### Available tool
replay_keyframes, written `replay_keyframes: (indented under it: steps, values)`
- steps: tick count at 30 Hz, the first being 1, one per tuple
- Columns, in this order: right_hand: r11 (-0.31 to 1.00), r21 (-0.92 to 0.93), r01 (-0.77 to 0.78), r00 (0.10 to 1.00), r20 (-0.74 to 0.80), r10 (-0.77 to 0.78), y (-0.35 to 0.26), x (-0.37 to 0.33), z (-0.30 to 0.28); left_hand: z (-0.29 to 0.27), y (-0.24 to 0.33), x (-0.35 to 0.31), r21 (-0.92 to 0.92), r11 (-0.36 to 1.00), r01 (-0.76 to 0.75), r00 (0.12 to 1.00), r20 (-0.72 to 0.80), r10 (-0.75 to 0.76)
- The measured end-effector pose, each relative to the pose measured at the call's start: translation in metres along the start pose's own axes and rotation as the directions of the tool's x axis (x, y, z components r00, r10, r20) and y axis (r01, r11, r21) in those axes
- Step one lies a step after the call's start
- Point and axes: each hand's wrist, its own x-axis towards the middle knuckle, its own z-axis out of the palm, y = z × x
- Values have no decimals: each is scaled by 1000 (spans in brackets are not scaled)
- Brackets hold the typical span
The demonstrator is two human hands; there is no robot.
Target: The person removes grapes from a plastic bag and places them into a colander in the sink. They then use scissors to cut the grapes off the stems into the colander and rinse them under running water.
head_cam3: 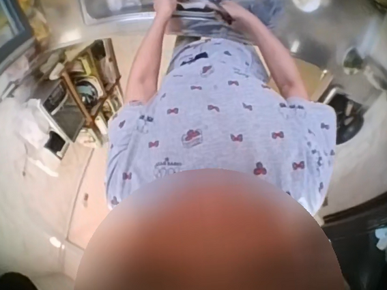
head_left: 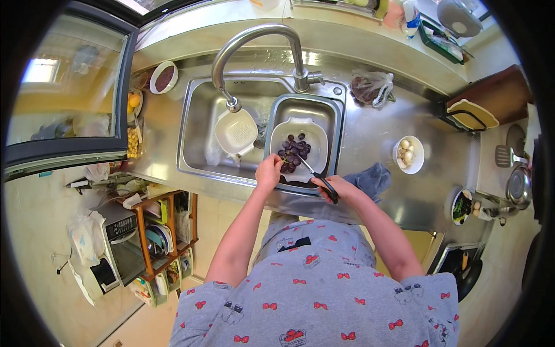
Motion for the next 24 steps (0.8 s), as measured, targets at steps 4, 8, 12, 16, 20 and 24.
replay_keyframes:
  steps: [4, 8, 12, 16, 20, 24]
  values:
    - [998, -50, -32, 996, 83, 36, -18, -10, -7, 4, -7, -1, -106, 993, 43, 999, 3, -43]
    - [995, 33, -98, 980, 179, 90, -17, -4, -12, 3, -4, -5, -134, 991, 24, 1000, -11, -26]
    - [968, 195, -160, 949, 299, 97, -13, 5, -16, 5, -3, -9, -126, 992, 22, 999, -20, -25]
    - [953, 245, -181, 930, 358, 84, -12, 11, -19, 5, -2, -14, -122, 992, 13, 999, -27, -16]
    - [940, 261, -221, 905, 413, 98, -15, 21, -22, 3, 4, -18, -99, 995, -9, 1000, -27, 6]
    - [936, 266, -230, 905, 412, 105, -17, 27, -23, 0, 10, -17, -67, 997, -44, 998, -49, 41]
